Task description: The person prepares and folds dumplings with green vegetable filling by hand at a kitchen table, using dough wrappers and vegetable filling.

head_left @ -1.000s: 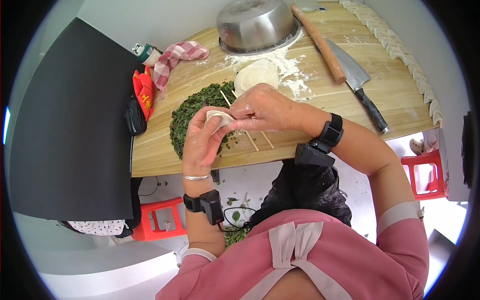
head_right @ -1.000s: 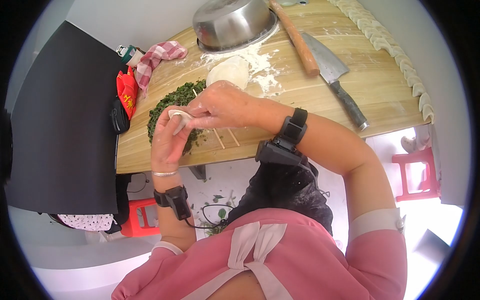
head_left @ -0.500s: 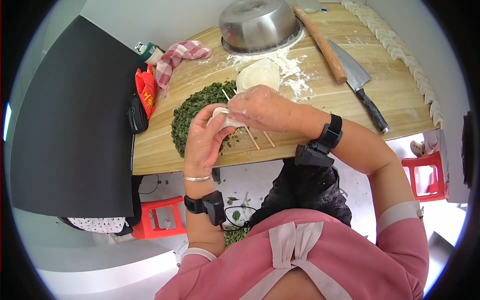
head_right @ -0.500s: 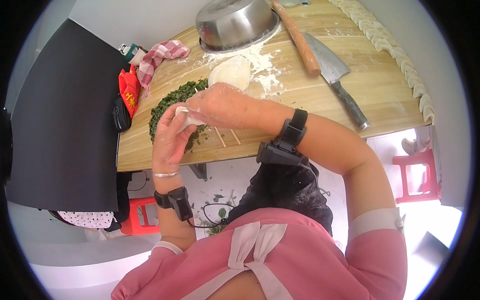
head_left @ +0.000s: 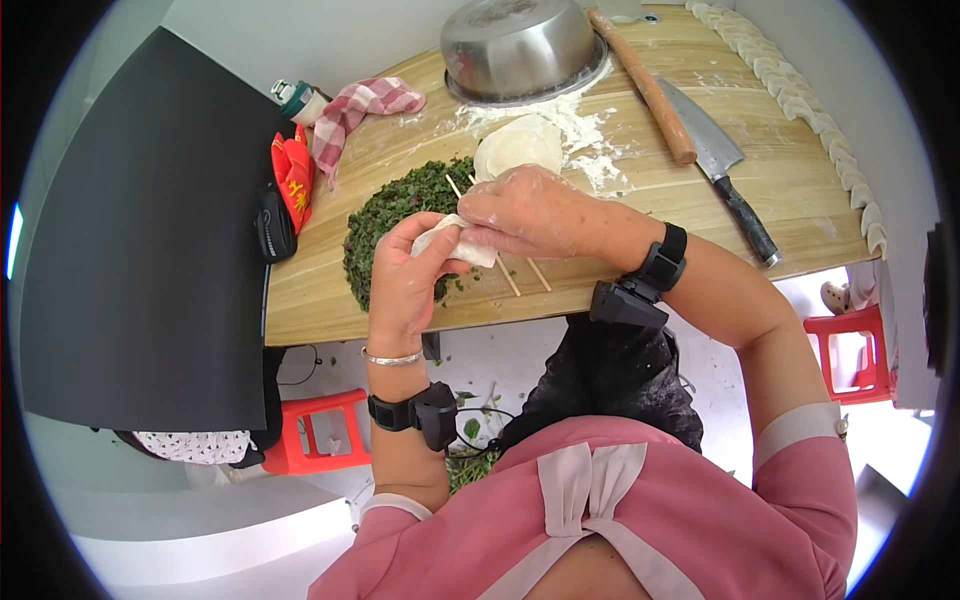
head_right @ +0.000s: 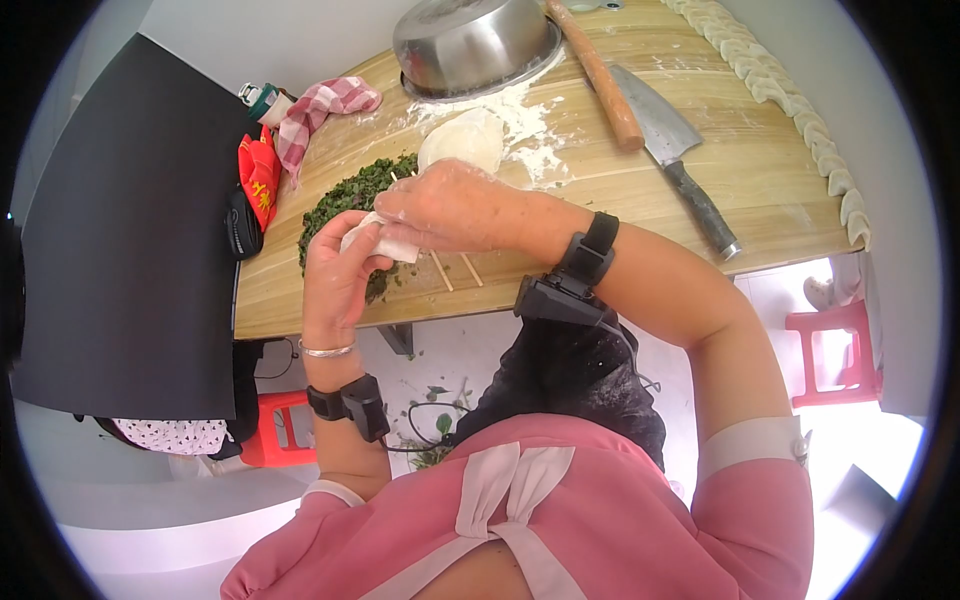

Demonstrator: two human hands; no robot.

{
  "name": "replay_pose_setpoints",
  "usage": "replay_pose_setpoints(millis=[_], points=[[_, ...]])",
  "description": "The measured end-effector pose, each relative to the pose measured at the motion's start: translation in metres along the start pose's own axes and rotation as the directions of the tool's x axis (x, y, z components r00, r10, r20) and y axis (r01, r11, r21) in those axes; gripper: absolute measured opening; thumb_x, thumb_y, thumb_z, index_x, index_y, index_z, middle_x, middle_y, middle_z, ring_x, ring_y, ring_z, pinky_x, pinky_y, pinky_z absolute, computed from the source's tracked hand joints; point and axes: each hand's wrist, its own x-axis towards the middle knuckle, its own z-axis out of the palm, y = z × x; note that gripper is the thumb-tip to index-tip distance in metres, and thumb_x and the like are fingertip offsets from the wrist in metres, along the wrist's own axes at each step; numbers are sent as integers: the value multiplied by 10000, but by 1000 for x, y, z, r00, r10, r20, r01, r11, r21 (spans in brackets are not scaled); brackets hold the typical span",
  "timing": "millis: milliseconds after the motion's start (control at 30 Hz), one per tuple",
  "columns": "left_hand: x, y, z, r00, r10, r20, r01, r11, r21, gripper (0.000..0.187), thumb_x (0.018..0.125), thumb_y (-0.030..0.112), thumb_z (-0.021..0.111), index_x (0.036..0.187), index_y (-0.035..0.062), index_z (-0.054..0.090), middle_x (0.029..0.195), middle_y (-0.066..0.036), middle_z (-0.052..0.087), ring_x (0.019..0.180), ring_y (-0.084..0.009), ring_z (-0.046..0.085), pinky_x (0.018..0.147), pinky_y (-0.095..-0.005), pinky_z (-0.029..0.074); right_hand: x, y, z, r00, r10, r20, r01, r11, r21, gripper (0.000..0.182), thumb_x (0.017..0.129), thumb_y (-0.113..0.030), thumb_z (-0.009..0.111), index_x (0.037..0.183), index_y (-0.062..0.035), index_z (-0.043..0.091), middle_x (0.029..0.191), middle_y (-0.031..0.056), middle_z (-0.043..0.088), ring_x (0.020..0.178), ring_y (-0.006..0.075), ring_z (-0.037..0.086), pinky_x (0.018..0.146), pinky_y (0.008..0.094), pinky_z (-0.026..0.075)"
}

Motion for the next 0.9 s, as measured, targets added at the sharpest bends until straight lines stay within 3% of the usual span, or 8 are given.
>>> replay_pose_setpoints(millis=[167, 233, 467, 633, 733, 767, 833, 900], points=[[-2, 2, 5, 997, 40, -67, -45, 997, -68, 162, 876, 55, 609, 1020, -16, 586, 947, -91, 645, 772, -135, 642, 618, -225, 565, -1, 0, 4, 998, 59, 2, -58, 997, -41, 145, 845, -177, 604, 822, -47, 545, 690, 141, 579, 624, 361, 582, 582, 436, 475], [-1, 1, 2, 998, 45, -53, -49, 996, -70, 165, 877, 53, 607, 1023, -16, 580, 952, -96, 644, 774, -138, 643, 624, -229, 568, -1, 2, 4, 997, 52, -55, -52, 999, -13, 185, 837, -213, 624, 826, -47, 544, 690, 132, 569, 625, 353, 582, 572, 428, 466], [-4, 2, 1, 999, 46, -24, -45, 999, 28, 131, 876, 62, 609, 983, -10, 582, 936, -92, 646, 769, -129, 644, 626, -223, 561, 0, -3, -10, 998, 54, -21, -53, 998, 39, 325, 865, -372, 578, 850, -53, 520, 675, 110, 577, 641, 329, 607, 564, 422, 466], [-4, 3, 4, 998, 60, -11, -59, 994, 96, 121, 874, 60, 607, 970, -10, 584, 903, -69, 639, 753, -123, 640, 626, -220, 557, 1, -1, -3, 998, -34, 48, 40, 989, -144, 160, 827, -203, 561, 868, -54, 518, 719, 111, 604, 668, 327, 626, 595, 424, 491], [-4, 4, 8, 997, 78, -29, -75, 993, 92, 116, 877, 55, 600, 970, -11, 584, 895, -63, 633, 750, -120, 636, 628, -219, 556, -1, 0, 0, 997, -77, 2, 76, 991, -108, 117, 791, -144, 547, 859, -52, 528, 714, 112, 610, 673, 327, 633, 611, 424, 501], [-4, 4, 9, 995, 93, -40, -90, 994, 66, 114, 879, 54, 596, 971, -11, 583, 893, -62, 631, 748, -117, 633, 628, -218, 555, -2, 0, 1, 997, -75, 3, 75, 991, -108, 117, 791, -144, 547, 859, -52, 528, 714, 112, 610, 673, 327, 633, 611, 424, 501], [-4, 2, 7, 995, 96, -29, -94, 993, 75, 118, 886, 53, 585, 989, -4, 576, 917, -64, 629, 757, -114, 629, 620, -218, 552, -3, 0, 2, 999, -36, -11, 33, 986, -166, 217, 741, -164, 659, 876, -63, 523, 696, 105, 559, 638, 315, 593, 594, 401, 481], [-4, 2, 6, 995, 103, -20, -101, 991, 85, 123, 894, 52, 573, 1007, 4, 568, 941, -66, 628, 765, -110, 626, 611, -219, 549, -4, 0, -1, 1000, -4, -5, 3, 990, -143, 222, 755, -185, 661, 879, -63, 523, 704, 106, 560, 637, 316, 593, 587, 404, 480]])
